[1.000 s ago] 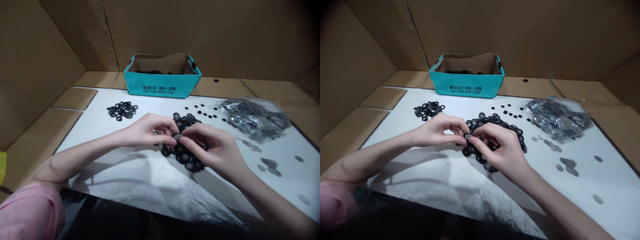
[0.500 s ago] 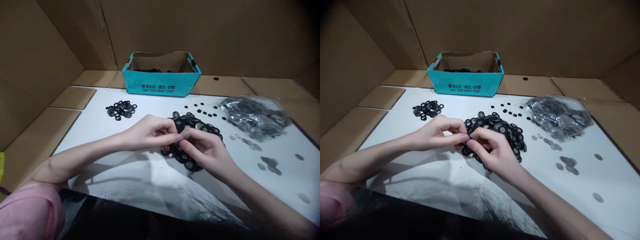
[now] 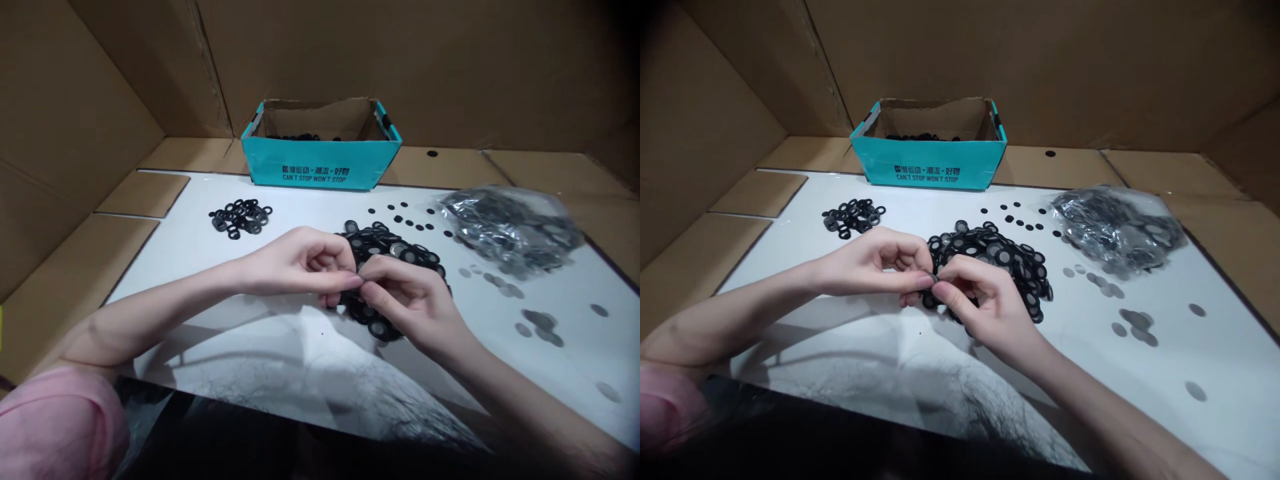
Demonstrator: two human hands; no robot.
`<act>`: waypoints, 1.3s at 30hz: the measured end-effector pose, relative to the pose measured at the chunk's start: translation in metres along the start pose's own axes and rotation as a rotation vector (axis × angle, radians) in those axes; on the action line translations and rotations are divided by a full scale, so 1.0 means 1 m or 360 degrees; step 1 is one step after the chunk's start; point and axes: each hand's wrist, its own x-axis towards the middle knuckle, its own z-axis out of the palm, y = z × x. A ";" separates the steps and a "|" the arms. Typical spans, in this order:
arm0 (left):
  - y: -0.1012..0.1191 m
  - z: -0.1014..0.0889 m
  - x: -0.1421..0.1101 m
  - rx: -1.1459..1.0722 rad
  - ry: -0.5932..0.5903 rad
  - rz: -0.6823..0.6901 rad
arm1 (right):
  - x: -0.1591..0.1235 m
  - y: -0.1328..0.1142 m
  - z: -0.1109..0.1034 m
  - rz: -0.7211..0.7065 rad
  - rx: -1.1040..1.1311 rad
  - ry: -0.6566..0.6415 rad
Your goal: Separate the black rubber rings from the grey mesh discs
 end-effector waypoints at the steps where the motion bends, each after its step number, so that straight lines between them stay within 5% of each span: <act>1: 0.001 -0.001 0.000 -0.0015 -0.0039 -0.0024 | -0.001 0.000 0.001 -0.0021 0.0012 0.0009; 19: 0.009 -0.014 -0.002 0.0280 -0.0305 -0.0076 | -0.005 -0.003 0.009 -0.0320 -0.0246 0.0103; 25: 0.003 -0.007 -0.002 0.0472 0.0051 0.0132 | -0.007 0.000 0.012 -0.0377 -0.0393 0.0293; 29: 0.003 0.000 -0.003 0.0589 0.0121 0.0196 | -0.007 0.003 0.008 -0.0484 -0.0501 0.0190; 39: 0.013 0.000 -0.007 0.0265 -0.0135 -0.0061 | -0.012 -0.001 0.010 -0.0547 -0.0306 0.0101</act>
